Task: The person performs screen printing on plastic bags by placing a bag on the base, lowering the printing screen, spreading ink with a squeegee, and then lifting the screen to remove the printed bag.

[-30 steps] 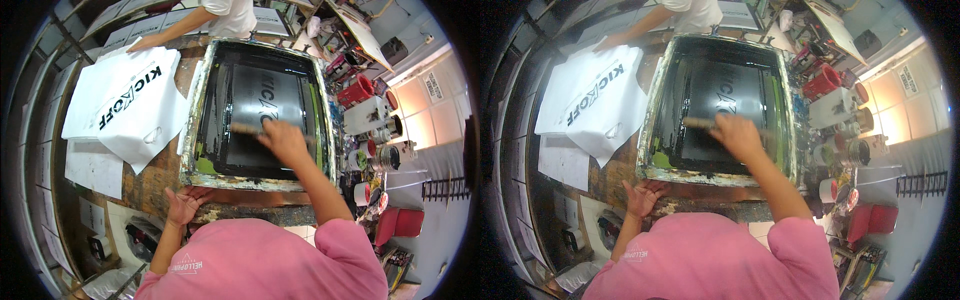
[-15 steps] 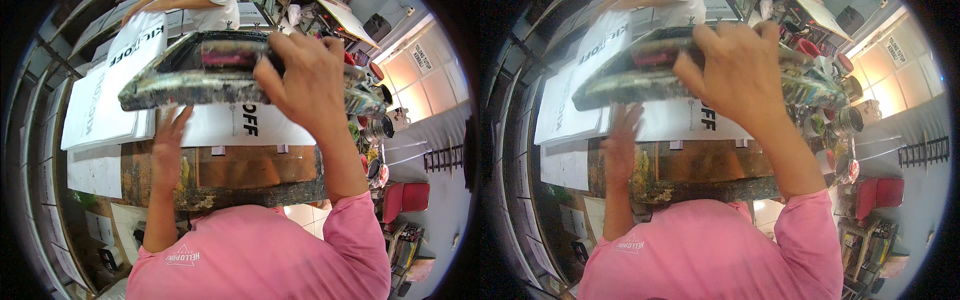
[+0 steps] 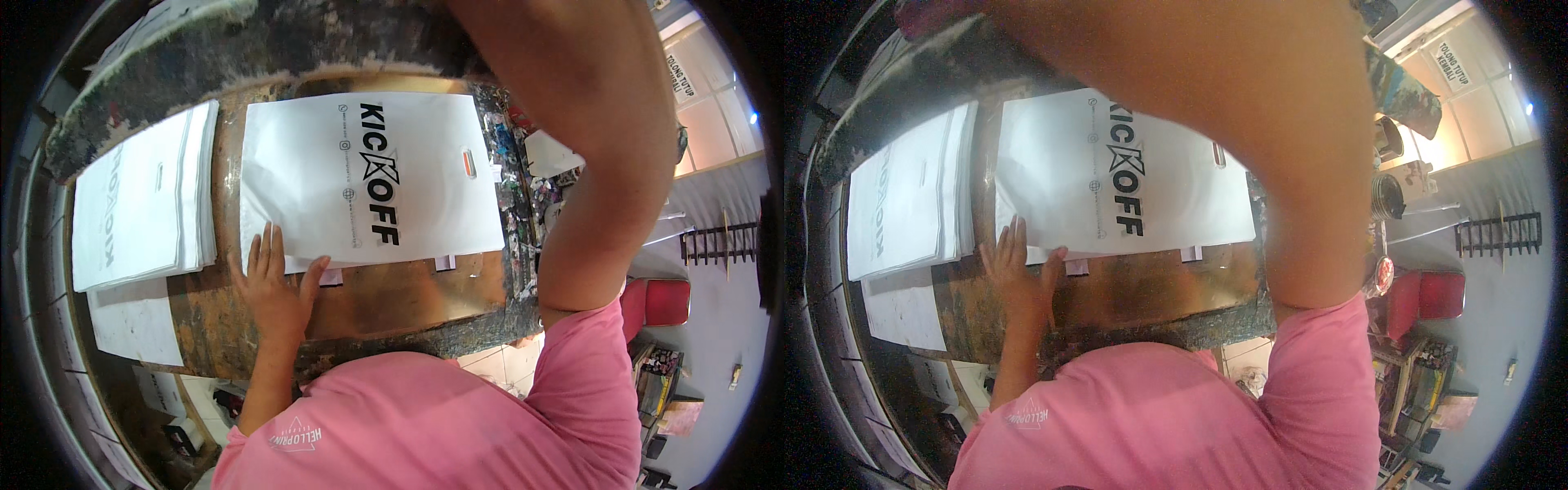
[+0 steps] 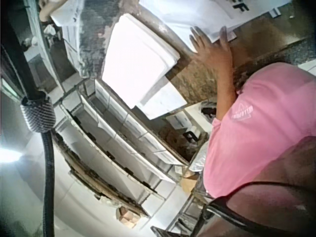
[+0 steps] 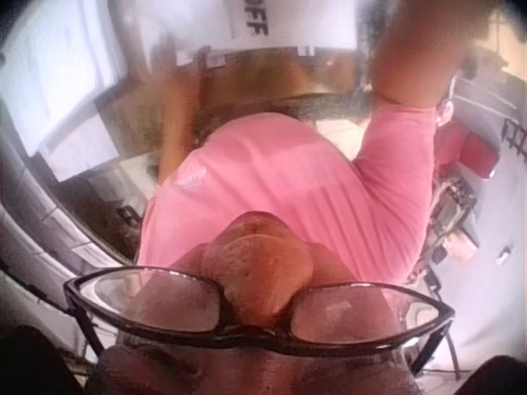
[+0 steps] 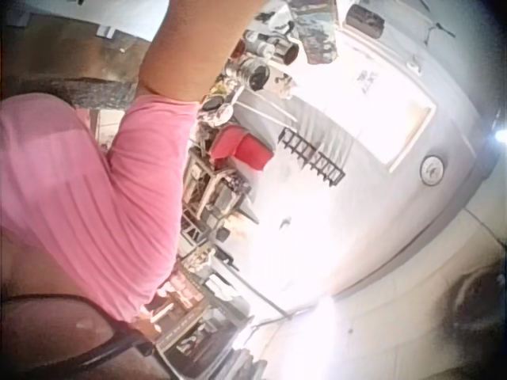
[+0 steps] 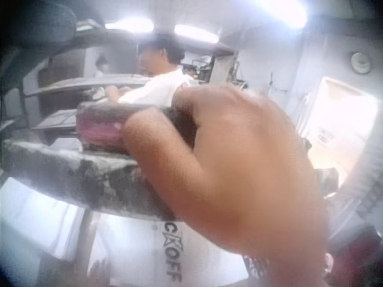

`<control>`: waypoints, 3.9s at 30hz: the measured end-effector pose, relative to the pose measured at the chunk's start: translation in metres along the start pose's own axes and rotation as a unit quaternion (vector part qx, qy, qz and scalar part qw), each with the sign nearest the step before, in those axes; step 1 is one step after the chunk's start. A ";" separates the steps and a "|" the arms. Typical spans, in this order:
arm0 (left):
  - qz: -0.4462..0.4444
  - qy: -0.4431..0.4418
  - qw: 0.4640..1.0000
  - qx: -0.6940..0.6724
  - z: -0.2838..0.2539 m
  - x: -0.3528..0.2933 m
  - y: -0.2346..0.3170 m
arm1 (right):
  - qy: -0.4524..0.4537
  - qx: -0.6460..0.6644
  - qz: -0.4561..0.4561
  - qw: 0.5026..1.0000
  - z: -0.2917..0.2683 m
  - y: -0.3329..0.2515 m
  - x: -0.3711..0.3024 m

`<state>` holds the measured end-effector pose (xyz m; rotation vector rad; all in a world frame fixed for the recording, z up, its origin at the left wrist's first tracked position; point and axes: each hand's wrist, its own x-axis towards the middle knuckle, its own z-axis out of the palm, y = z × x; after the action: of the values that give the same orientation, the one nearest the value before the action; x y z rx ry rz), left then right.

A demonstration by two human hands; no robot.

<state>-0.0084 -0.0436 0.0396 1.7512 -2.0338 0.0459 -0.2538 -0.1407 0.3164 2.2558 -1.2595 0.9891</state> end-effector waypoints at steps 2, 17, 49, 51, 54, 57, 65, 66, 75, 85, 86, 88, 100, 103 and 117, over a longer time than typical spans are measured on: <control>-0.005 0.023 0.997 -0.075 -0.015 0.031 0.017 | -0.004 -0.001 0.017 1.000 -0.006 0.005 0.005; -0.243 0.100 0.891 -0.370 -0.105 0.064 -0.116 | -0.038 -0.012 0.070 0.997 -0.005 0.001 0.006; -0.310 0.253 0.915 -0.051 -0.068 0.117 -0.392 | -0.061 -0.138 0.063 0.986 0.001 -0.009 -0.020; -0.299 0.229 0.926 -0.016 -0.071 0.122 -0.385 | -0.045 -0.139 0.062 0.987 0.002 -0.007 -0.021; -0.267 0.232 0.935 0.026 -0.072 0.126 -0.379 | -0.046 -0.127 0.067 0.989 0.001 -0.007 -0.020; -0.238 0.235 0.937 0.101 -0.068 0.128 -0.371 | -0.056 -0.125 0.071 0.988 -0.002 -0.009 -0.018; -0.098 0.307 0.946 0.019 -0.092 0.162 -0.307 | -0.029 -0.100 0.029 0.994 0.013 -0.009 -0.011; -0.105 0.311 0.944 -0.026 -0.101 0.193 -0.281 | -0.038 -0.102 0.033 0.994 -0.002 -0.011 -0.007; -0.351 0.260 0.802 -0.406 -0.137 0.212 -0.413 | -0.069 -0.060 0.062 0.994 -0.002 -0.019 -0.008; -0.491 0.347 0.778 -0.183 -0.154 0.159 -0.615 | -0.038 -0.089 0.060 0.994 -0.011 0.004 -0.024; -0.499 0.337 0.794 -0.080 -0.167 0.155 -0.607 | -0.026 -0.094 0.053 0.994 -0.013 0.009 -0.029; -0.456 0.349 0.812 0.103 -0.115 0.152 -0.513 | -0.051 -0.125 0.031 0.990 0.007 -0.006 -0.019; 0.170 -0.015 0.982 0.076 -0.032 0.015 -0.066 | -0.025 0.092 0.148 0.984 -0.022 -0.052 -0.007; 0.087 -0.094 0.971 0.201 0.004 0.019 -0.091 | -0.082 0.014 0.160 0.984 -0.012 -0.060 0.001; 0.151 -0.204 0.965 -0.068 0.014 0.143 0.096 | -0.072 0.053 0.058 0.994 -0.022 -0.011 -0.002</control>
<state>-0.1158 -0.1627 0.1035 1.4389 -2.5161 -0.3813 -0.2540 -0.1199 0.3300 2.3954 -1.4431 0.9705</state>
